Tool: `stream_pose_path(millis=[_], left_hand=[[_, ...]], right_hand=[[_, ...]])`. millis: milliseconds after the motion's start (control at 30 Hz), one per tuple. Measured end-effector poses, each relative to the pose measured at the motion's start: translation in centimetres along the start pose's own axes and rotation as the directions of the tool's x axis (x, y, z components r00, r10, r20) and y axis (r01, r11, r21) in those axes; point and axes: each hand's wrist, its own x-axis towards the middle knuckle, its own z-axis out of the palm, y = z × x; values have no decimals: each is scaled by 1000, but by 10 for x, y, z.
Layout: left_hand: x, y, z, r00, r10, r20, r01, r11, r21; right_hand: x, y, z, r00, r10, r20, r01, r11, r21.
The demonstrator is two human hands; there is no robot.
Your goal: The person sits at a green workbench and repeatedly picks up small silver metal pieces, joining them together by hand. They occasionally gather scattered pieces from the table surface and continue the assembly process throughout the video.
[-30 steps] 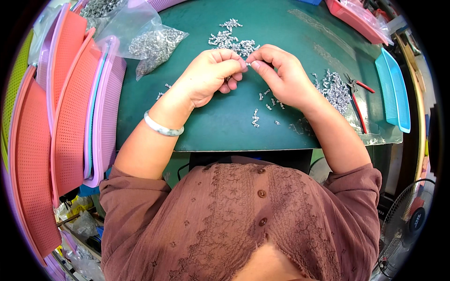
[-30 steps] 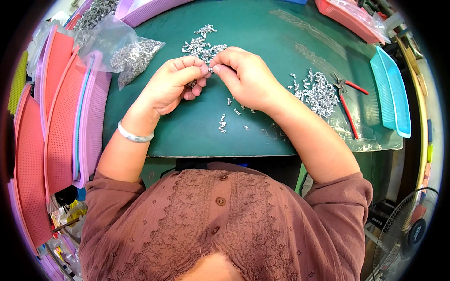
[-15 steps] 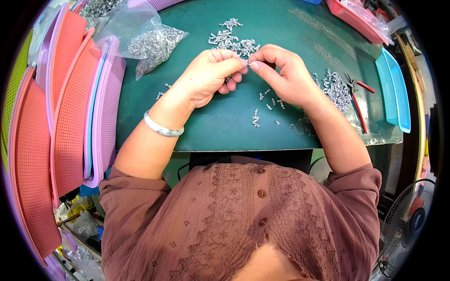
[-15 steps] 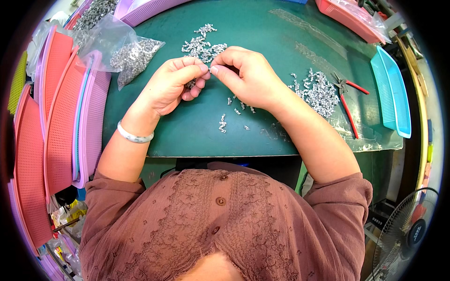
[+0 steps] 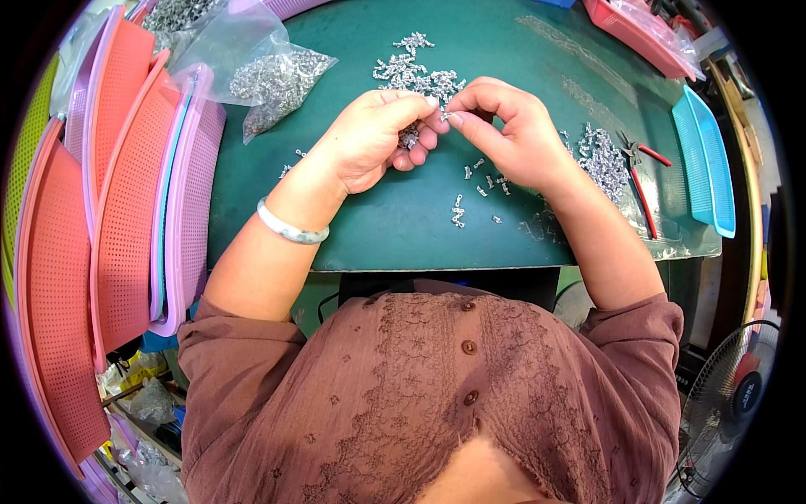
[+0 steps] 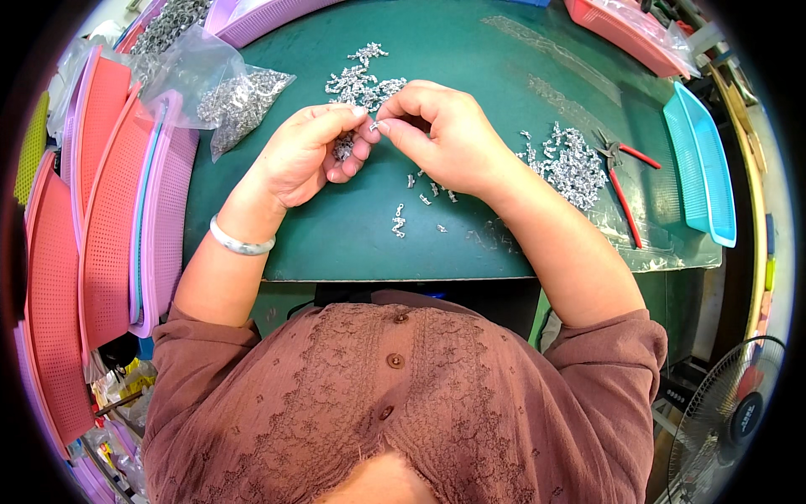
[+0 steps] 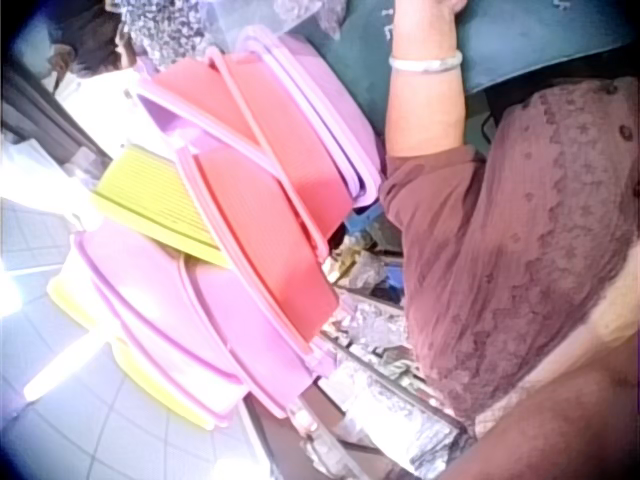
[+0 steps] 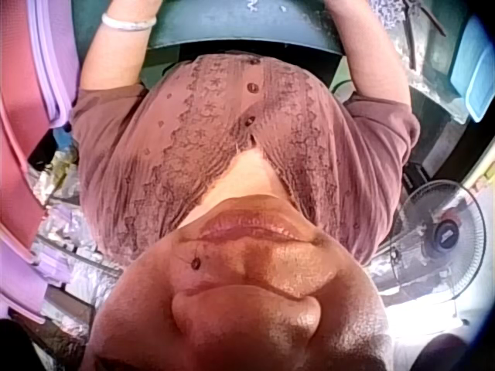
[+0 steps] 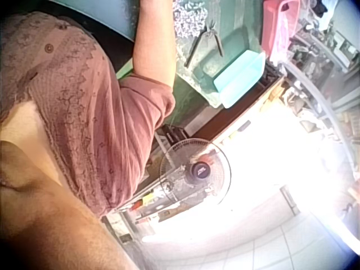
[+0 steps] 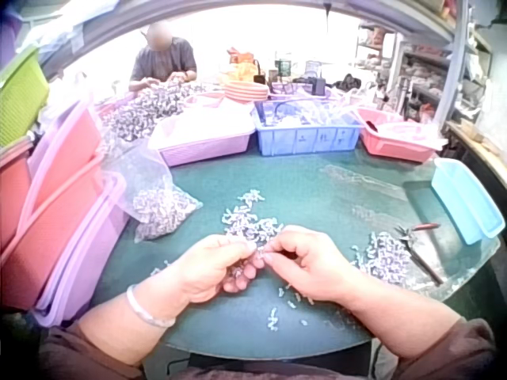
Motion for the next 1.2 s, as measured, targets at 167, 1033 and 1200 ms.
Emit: stream_pose_path(millis=[167,1033,1200], left_hand=[[0,0,0,1000,18,6,-18,1000,-17],[7,-2,-16,996,89,-15,-90,965,-246],[6,-2,-14,996,86,-19,-88,978,-189]], right_hand=[[1,0,-1,1000,-25,1,25,1000,10],[5,22,-7,994,-112,21,107,862,-495],[4,21,-7,1000,-26,14,29,844,-535]])
